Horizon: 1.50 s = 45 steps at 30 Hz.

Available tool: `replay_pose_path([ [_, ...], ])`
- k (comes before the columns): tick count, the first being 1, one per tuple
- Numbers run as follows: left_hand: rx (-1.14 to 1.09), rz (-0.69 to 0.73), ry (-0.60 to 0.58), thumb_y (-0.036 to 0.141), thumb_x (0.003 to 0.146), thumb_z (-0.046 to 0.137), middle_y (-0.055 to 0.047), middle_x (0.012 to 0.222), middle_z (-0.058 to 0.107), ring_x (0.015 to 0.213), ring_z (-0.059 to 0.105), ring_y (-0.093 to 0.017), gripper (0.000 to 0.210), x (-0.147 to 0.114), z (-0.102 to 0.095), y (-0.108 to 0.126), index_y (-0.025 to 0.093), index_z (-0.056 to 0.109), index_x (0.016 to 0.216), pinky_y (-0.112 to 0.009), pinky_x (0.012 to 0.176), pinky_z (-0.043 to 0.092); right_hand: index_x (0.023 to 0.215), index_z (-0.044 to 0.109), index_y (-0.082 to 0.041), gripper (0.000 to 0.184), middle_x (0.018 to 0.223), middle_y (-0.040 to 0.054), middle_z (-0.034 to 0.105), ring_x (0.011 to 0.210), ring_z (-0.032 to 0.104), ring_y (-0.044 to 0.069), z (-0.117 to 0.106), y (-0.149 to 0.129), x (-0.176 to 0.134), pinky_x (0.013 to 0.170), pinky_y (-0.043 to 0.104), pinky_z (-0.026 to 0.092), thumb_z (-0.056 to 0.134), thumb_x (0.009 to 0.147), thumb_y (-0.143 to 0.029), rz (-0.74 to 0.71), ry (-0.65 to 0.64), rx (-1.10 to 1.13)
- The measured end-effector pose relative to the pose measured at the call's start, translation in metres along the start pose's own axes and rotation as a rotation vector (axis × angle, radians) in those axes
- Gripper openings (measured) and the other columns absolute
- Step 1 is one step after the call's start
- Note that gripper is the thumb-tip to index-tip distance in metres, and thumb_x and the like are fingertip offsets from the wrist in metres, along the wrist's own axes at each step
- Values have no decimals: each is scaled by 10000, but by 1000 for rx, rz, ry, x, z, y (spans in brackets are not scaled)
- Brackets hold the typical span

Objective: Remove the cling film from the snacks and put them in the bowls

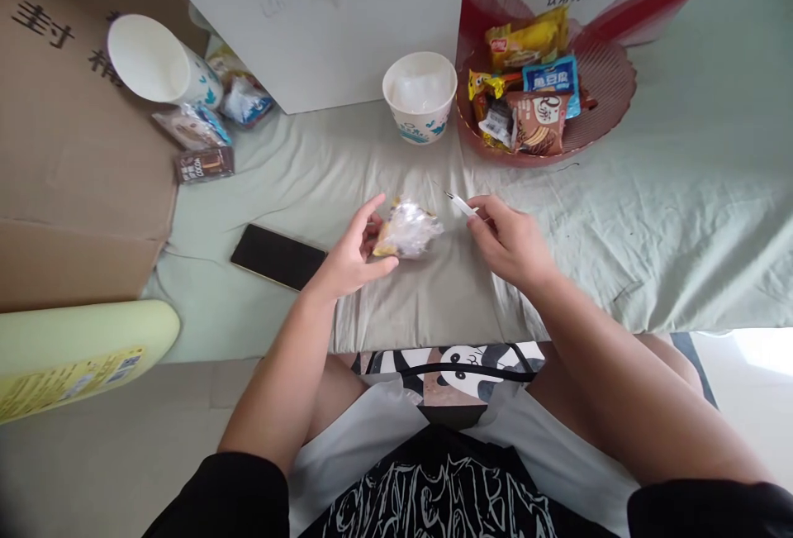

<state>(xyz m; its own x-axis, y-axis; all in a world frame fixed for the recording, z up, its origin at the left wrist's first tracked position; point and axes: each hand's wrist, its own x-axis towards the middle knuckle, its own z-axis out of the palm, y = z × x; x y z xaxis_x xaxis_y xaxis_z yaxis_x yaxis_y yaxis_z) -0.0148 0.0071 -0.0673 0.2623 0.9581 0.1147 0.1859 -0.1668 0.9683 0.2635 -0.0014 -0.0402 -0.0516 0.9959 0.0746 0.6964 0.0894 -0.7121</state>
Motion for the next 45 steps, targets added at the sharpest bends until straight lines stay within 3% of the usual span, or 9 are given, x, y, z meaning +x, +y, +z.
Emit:
replay_pose_path([
  [7,-204,-58,229,361,828,776,-39,1047,691,936,703,-167,371,12,9,6,263,602,1141,-276,786,586,1110,671,-232,238,802,33,717,677,678,204,1,-2,-1,675,337,504,544,944,-346,-16,13,82],
  [14,-186,-113,325,579,931,640,-60,1116,674,959,689,-173,353,16,15,8,249,648,1057,-295,815,605,1078,659,-236,206,767,23,693,665,673,195,-1,-8,-4,668,331,520,534,951,-338,-7,41,133],
  [19,-86,-117,382,445,798,802,-49,1064,661,941,683,-165,370,23,26,1,228,597,1017,-283,827,589,1067,650,-236,186,780,25,701,663,665,193,2,-12,-4,649,323,509,534,943,-311,-28,3,152],
  [23,-27,-41,327,354,845,735,-38,1114,674,847,673,-140,302,24,20,1,250,589,1089,-282,790,574,1048,623,-237,163,764,20,690,649,648,186,2,-12,-4,655,324,508,521,973,-339,-41,13,182],
  [26,105,5,240,322,931,579,-76,1236,668,1102,668,-221,151,23,12,4,235,675,1010,-350,927,569,1033,608,-240,172,742,15,671,652,641,188,1,-12,-4,660,327,508,519,990,-381,-41,7,198],
  [28,186,4,197,317,968,494,-94,1319,634,1326,577,-269,237,22,10,7,224,711,940,-386,1027,541,1031,606,-241,182,750,17,669,660,643,190,1,-13,-5,671,331,512,518,994,-396,-37,-9,204],
  [32,336,18,156,323,858,695,-121,1389,550,1425,506,-316,219,17,17,13,223,723,1051,-418,1081,521,1051,629,-239,208,769,20,675,682,657,194,2,-14,-5,696,337,521,523,989,-407,-26,-24,200],
  [39,410,91,158,189,770,791,-112,1383,603,1241,647,-273,682,9,29,15,262,494,1379,-393,1044,542,1185,661,-239,285,821,19,705,592,606,154,9,-17,-10,647,313,505,547,974,-394,-83,4,187],
  [45,306,131,226,243,736,813,-107,1335,634,1280,619,-285,530,12,31,12,252,574,1209,-401,1089,502,1180,715,-255,291,847,21,751,554,583,139,16,-25,-12,637,295,487,563,954,-356,-142,-113,81],
])
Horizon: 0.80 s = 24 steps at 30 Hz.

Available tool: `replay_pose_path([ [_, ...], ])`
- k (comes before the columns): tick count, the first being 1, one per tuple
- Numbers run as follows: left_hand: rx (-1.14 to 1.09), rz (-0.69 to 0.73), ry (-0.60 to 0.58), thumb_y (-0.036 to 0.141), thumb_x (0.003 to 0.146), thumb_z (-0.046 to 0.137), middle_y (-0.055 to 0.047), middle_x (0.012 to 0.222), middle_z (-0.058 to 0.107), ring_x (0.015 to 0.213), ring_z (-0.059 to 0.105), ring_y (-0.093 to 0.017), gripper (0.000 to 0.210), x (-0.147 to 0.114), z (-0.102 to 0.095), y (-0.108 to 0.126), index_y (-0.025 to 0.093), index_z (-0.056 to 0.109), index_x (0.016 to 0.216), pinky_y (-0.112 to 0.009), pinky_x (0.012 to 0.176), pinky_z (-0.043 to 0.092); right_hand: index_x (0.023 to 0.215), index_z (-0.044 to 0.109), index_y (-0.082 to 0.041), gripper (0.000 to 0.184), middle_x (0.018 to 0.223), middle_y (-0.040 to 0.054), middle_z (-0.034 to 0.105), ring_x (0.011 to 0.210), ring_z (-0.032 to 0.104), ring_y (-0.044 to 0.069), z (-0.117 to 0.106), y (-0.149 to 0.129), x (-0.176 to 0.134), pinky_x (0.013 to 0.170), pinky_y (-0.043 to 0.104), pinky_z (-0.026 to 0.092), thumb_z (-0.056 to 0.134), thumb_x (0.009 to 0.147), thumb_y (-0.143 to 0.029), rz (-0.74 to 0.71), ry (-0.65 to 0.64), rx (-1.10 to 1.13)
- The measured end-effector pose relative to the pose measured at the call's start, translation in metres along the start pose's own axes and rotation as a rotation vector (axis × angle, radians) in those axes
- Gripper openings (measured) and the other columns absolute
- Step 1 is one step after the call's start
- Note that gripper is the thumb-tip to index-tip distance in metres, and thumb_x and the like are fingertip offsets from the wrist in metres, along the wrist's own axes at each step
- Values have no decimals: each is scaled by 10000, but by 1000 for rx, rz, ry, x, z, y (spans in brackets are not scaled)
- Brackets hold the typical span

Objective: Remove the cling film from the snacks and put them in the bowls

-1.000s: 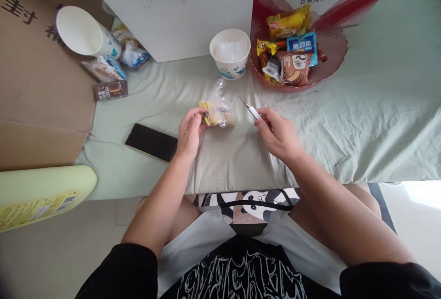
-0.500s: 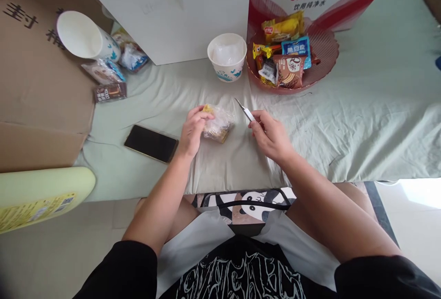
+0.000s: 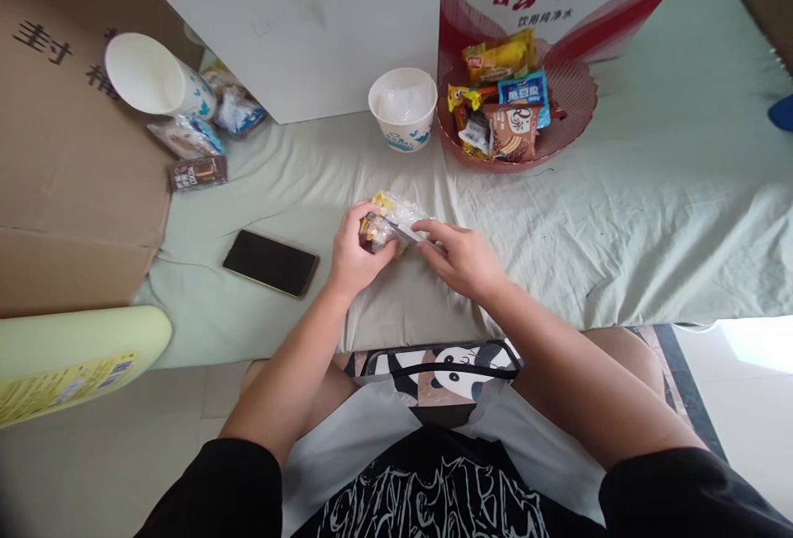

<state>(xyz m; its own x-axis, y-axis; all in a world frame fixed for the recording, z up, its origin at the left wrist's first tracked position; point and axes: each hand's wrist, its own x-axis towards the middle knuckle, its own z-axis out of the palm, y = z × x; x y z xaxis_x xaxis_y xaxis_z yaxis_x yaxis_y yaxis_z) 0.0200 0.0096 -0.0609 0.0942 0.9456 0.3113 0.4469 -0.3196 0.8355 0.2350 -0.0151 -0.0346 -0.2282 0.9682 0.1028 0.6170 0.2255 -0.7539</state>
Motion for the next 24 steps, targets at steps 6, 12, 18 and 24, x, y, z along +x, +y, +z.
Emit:
replay_pose_path([
  [6,-245,-263,221,366,740,807,-9,976,648,792,618,-147,371,4,-6,-1,228,589,1007,-263,734,500,1074,770,-279,251,794,31,776,673,684,230,-30,27,1,635,338,491,573,927,-328,78,94,-282],
  [12,-331,-346,156,366,801,745,50,666,494,604,448,-101,237,2,-6,13,218,563,771,-235,596,386,1263,684,-230,371,1275,146,725,1184,682,353,-28,21,-1,1002,533,540,622,922,-363,-189,186,-224],
  [18,-762,-565,57,402,737,779,46,635,526,566,522,-104,341,4,-8,22,214,498,690,-234,548,446,1480,498,-234,608,1417,158,636,1287,624,339,-6,4,-5,1071,518,531,637,917,-419,-328,-28,105],
  [24,-870,-660,2,360,694,755,-2,751,712,664,681,-170,206,4,-13,27,210,623,747,-276,553,533,1386,580,-239,520,1220,120,705,1106,687,284,-6,3,-7,959,450,575,679,910,-424,-243,60,207],
])
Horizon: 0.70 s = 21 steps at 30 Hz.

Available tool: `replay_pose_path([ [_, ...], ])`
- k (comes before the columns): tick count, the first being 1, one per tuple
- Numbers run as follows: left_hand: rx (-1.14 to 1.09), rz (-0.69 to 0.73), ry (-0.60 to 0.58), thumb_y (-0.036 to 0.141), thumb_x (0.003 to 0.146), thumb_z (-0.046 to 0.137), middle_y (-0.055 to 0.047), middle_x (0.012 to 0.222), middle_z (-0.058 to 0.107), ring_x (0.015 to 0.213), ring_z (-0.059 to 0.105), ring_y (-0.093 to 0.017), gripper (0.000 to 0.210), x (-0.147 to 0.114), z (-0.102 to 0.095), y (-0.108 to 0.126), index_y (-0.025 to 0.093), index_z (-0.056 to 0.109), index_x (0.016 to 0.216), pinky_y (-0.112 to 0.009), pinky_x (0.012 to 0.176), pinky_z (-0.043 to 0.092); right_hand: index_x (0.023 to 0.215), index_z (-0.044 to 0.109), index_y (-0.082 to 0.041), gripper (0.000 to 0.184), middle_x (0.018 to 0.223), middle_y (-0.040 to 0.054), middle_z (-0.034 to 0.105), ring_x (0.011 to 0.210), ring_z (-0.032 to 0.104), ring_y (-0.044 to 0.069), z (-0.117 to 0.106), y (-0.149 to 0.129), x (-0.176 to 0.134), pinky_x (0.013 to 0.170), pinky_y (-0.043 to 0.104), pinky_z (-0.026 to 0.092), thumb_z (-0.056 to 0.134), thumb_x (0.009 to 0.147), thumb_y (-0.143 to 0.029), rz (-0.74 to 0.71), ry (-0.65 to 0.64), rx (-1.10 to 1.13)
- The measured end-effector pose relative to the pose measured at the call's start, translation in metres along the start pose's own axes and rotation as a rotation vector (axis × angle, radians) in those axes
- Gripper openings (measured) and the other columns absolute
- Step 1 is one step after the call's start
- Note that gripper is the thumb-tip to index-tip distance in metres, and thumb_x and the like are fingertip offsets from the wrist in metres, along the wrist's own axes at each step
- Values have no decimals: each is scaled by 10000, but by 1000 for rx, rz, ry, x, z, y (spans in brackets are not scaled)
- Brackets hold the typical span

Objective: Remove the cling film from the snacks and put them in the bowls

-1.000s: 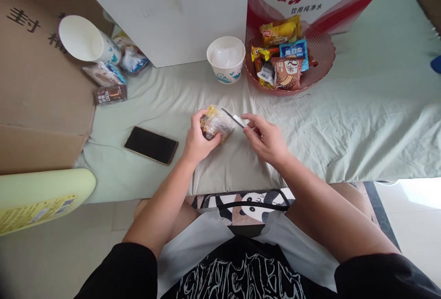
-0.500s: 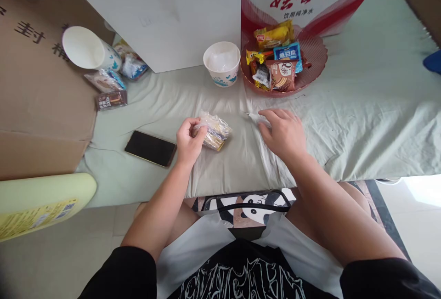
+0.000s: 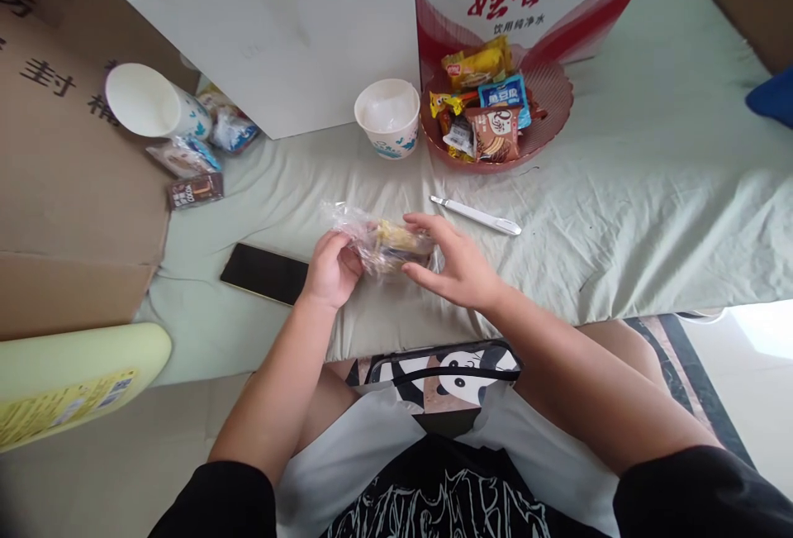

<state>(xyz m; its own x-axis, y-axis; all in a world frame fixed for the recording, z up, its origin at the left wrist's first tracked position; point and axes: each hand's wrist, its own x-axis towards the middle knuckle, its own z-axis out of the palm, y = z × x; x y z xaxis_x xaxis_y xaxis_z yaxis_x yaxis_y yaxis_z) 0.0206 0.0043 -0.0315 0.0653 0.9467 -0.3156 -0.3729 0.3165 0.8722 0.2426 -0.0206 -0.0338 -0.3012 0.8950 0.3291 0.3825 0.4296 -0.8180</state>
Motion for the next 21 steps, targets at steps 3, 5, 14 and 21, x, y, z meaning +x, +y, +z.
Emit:
replay_pose_path([
  [3,-47,-44,20,381,686,745,-55,920,782,822,747,-220,236,3,-4,4,202,652,809,-311,630,590,1084,719,-263,185,996,69,710,940,699,243,0,-2,4,878,419,578,641,925,-319,48,92,-86],
  [5,-82,-41,101,398,674,745,-59,921,781,821,749,-210,261,8,-9,6,202,615,788,-309,650,600,924,721,-265,117,943,59,708,917,698,239,-4,-1,7,875,421,571,607,931,-290,71,147,-117],
  [14,390,447,341,316,757,669,-49,1153,675,998,717,-198,423,18,-45,2,291,576,1168,-300,793,575,963,609,-253,174,1088,99,724,1058,687,288,-32,17,10,905,468,552,530,813,-209,338,570,-98],
  [21,1208,801,-39,363,837,746,-111,1337,648,1395,511,-347,473,14,-37,0,268,657,1292,-536,1186,361,1112,665,-279,264,1091,78,754,1143,678,332,-24,2,4,1068,551,424,664,851,-320,-141,-11,-358],
])
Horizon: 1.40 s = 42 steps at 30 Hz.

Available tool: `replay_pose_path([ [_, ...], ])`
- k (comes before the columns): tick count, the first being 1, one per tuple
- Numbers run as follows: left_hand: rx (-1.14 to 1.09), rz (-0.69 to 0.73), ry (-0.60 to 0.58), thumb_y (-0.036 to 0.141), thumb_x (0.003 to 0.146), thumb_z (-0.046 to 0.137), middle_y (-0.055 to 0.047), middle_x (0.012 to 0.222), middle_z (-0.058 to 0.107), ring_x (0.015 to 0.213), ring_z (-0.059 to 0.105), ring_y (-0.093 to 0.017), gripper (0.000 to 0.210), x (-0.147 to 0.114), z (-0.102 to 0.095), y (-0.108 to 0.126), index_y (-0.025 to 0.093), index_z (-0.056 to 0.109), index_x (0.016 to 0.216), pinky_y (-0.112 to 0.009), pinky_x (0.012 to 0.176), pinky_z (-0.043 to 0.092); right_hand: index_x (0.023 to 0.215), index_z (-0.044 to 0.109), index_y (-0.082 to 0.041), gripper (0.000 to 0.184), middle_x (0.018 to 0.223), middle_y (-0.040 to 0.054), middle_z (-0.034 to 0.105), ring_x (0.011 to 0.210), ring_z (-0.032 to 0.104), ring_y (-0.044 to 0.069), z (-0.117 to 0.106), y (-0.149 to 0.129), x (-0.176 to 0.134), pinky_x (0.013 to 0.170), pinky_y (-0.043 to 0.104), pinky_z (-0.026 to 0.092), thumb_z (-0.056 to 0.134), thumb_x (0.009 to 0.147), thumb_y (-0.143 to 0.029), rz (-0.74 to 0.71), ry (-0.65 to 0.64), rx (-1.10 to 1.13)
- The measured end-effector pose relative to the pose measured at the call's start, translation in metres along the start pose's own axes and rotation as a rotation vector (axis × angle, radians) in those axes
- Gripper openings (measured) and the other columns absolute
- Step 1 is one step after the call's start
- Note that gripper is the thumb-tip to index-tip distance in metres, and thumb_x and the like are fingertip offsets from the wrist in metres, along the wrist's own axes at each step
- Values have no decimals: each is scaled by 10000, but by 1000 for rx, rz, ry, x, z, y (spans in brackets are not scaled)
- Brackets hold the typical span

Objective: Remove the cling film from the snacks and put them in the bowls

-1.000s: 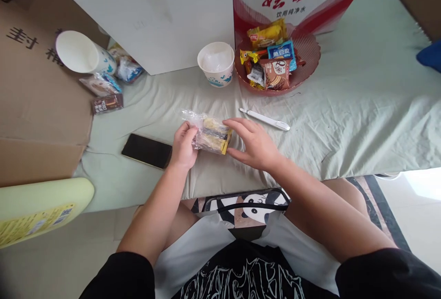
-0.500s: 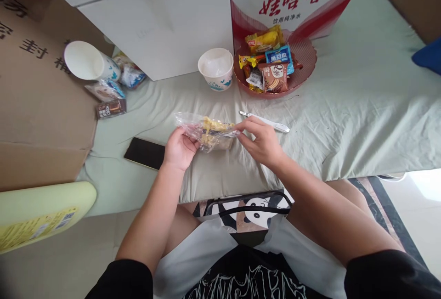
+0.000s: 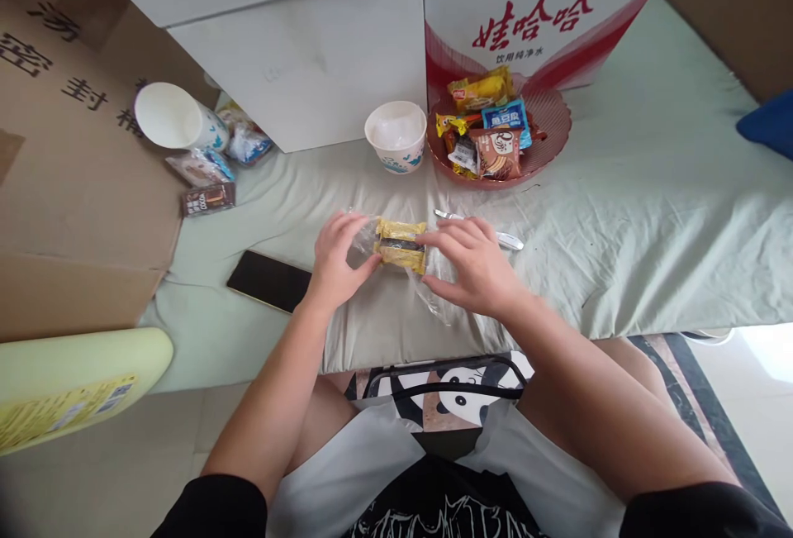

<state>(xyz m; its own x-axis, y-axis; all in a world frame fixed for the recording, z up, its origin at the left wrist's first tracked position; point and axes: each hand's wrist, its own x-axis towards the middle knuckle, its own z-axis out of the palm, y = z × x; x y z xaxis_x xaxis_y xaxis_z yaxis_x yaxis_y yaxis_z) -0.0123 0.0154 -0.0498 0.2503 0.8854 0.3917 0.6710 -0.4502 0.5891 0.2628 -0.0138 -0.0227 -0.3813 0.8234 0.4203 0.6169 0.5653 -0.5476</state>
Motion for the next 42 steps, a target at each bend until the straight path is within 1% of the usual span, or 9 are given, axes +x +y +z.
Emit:
replay_pose_path([
  [5,196,15,24,301,890,698,-77,993,661,1068,621,-290,119,-1,-3,7,264,772,806,-520,1056,407,873,698,-253,174,841,37,736,808,675,223,1,5,-1,867,420,470,551,927,-176,-81,-149,-125],
  [11,282,394,309,202,880,679,-72,957,625,986,627,-236,115,-17,-11,28,258,763,825,-404,922,472,1034,731,-224,218,986,67,769,867,685,227,14,-13,-3,757,370,472,520,979,-215,-152,-199,-91],
  [16,171,131,485,366,945,567,-68,816,574,773,576,-192,257,-26,-16,33,209,674,772,-318,710,461,1253,716,-232,378,1109,65,781,887,715,232,31,-22,-5,695,347,456,438,997,-226,-48,-415,-165],
  [22,194,-699,-159,588,910,516,-17,445,437,543,520,-204,549,-25,-35,40,252,416,488,-314,608,329,1535,541,-251,550,1017,92,761,755,694,225,34,-30,0,614,328,448,456,991,-250,231,-415,-245],
  [27,57,-806,-421,653,861,568,-32,489,558,555,572,-210,567,-26,-40,45,243,472,480,-311,625,348,1298,705,-219,379,1123,145,660,965,664,271,38,-27,1,773,374,548,534,963,-265,175,-191,-261],
  [31,-141,-734,-196,496,829,635,16,600,553,611,525,-159,353,-24,-23,42,222,544,627,-284,640,350,1198,687,-209,289,1315,165,620,1149,619,332,46,-23,-1,957,478,547,586,933,-263,141,-64,-287],
  [37,-970,-803,262,362,676,826,-7,1138,602,994,634,-145,367,-14,4,47,193,504,721,-285,891,515,1272,562,-162,422,1283,195,650,1134,623,352,56,-19,-1,983,515,543,633,912,-371,202,22,-215],
  [40,-1206,-929,516,213,549,923,64,1008,606,823,650,-87,574,-9,9,55,253,482,915,-229,764,526,1398,508,-159,560,1247,193,647,1133,621,365,57,-18,1,982,534,545,631,912,-408,246,8,-217],
  [42,-1297,-968,498,151,508,943,81,864,621,688,614,-64,663,-7,9,57,262,509,997,-178,643,466,1438,499,-165,610,1228,189,640,1132,618,370,57,-17,3,991,545,543,641,900,-415,275,-11,-222],
])
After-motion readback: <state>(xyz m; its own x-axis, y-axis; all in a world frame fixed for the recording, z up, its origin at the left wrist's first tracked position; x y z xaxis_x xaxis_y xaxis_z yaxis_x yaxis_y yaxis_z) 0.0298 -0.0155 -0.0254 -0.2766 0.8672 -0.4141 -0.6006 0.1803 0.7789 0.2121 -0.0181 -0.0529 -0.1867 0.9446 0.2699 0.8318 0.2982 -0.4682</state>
